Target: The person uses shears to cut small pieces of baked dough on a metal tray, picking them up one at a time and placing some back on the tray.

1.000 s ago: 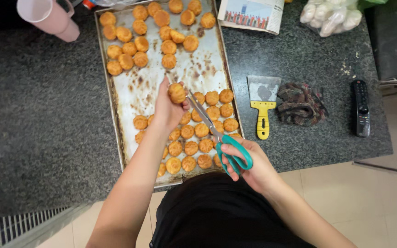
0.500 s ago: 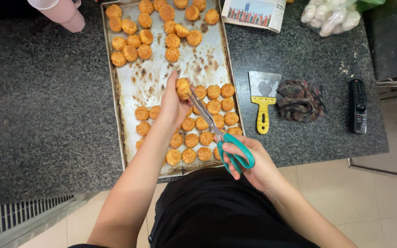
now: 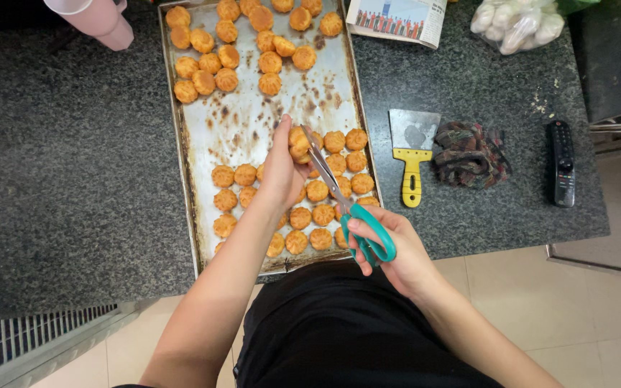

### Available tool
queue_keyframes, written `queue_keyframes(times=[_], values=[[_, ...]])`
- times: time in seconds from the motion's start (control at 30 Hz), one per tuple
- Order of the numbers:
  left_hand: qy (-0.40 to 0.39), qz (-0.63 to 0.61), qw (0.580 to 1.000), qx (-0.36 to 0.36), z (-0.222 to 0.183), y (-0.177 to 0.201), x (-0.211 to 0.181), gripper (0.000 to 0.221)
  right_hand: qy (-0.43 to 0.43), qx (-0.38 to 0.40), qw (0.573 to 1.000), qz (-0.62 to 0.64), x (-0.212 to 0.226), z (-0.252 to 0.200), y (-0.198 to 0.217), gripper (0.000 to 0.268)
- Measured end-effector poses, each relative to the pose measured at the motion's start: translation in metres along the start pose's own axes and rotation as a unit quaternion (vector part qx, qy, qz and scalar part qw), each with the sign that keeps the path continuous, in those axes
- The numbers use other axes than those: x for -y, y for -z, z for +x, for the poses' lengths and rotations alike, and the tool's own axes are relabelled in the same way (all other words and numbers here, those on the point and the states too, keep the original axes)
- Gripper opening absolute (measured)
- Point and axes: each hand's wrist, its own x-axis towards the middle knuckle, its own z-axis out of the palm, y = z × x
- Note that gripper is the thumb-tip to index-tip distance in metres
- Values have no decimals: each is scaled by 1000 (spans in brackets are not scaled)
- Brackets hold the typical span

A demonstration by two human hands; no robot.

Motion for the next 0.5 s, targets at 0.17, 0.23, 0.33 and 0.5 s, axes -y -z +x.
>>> queue_keyframes(times=[0.17,0.23,0.33,0.5], values=[[-20,-10,998,51,2,3,0,47,-1,-1,1000,-21,0,1,-3,36],[-11,-6,998,58,3,4,-1,51,-3,-5,999,-36,1,2,-4,38],[-32,45,998,38,2,4,-5,47,-5,-21,998,-56,4,3,-5,40],[-125,213,964,98,-10,9,-16,46,0,-30,998,-54,6,8,-2,39]])
